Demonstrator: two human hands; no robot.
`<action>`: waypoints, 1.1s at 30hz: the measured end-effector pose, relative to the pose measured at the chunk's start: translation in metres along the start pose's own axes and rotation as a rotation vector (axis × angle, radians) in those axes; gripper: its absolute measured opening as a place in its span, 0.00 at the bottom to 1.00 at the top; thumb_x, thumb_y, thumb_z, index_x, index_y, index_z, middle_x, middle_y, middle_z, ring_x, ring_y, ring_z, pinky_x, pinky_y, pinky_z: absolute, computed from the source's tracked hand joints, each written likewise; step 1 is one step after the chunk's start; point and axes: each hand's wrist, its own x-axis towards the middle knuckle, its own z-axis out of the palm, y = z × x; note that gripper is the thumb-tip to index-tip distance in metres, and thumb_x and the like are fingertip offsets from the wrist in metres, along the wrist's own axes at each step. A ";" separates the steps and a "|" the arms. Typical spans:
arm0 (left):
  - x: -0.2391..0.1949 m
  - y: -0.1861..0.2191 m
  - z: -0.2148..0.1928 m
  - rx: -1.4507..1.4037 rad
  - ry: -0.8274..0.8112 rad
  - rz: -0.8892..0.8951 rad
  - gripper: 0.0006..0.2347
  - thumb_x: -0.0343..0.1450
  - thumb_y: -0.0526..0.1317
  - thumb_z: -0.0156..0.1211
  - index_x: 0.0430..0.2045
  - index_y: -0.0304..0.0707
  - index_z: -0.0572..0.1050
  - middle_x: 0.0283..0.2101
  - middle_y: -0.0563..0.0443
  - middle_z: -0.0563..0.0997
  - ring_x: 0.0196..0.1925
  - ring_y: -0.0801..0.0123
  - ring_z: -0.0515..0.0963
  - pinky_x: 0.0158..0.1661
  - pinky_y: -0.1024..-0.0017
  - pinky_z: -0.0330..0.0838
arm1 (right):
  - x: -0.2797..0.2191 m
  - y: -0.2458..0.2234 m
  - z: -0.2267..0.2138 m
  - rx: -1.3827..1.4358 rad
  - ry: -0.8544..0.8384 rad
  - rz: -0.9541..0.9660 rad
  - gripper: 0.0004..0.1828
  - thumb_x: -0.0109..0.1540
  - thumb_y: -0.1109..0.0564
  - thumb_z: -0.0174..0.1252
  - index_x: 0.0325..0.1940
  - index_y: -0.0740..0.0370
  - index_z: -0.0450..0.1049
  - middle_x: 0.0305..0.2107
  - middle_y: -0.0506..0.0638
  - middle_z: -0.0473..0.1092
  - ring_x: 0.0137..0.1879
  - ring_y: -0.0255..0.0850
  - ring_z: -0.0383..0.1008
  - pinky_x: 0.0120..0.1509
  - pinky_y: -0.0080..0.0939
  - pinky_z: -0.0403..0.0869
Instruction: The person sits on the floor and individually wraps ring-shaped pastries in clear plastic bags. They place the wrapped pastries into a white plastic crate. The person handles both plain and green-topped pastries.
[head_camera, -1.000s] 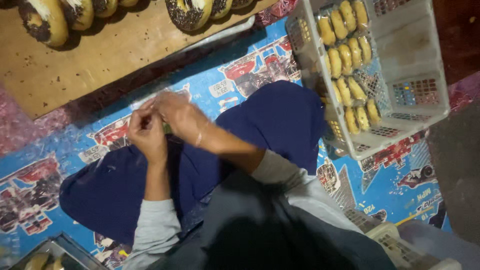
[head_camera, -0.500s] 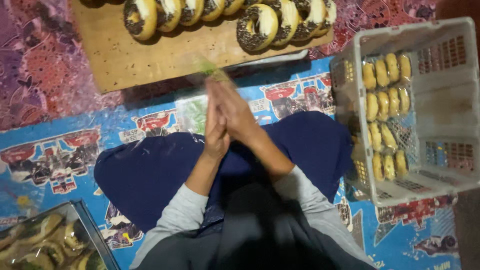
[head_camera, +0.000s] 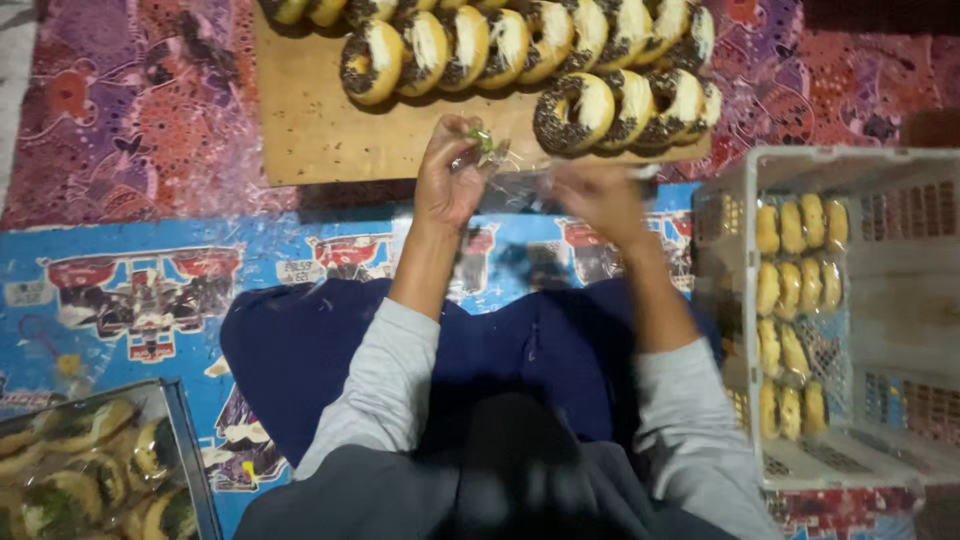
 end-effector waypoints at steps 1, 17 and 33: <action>-0.001 0.004 0.002 -0.078 0.065 0.015 0.10 0.69 0.31 0.61 0.42 0.44 0.72 0.46 0.48 0.75 0.50 0.58 0.79 0.67 0.39 0.67 | 0.010 0.011 -0.018 -0.140 0.061 0.163 0.12 0.63 0.50 0.69 0.45 0.59 0.82 0.48 0.50 0.81 0.52 0.41 0.84 0.59 0.42 0.81; -0.014 0.015 -0.016 -0.638 -0.095 0.191 0.17 0.76 0.49 0.48 0.48 0.32 0.73 0.52 0.31 0.76 0.62 0.49 0.73 0.72 0.42 0.52 | -0.066 0.006 0.001 0.488 0.180 0.270 0.40 0.54 0.50 0.72 0.68 0.61 0.68 0.54 0.52 0.72 0.59 0.39 0.75 0.63 0.38 0.77; -0.059 -0.009 0.030 -0.332 -0.089 0.315 0.33 0.76 0.65 0.41 0.70 0.41 0.57 0.67 0.32 0.67 0.68 0.41 0.68 0.69 0.41 0.56 | -0.046 -0.076 0.101 -0.065 0.428 0.111 0.41 0.51 0.55 0.79 0.64 0.65 0.70 0.61 0.60 0.67 0.68 0.54 0.70 0.73 0.50 0.71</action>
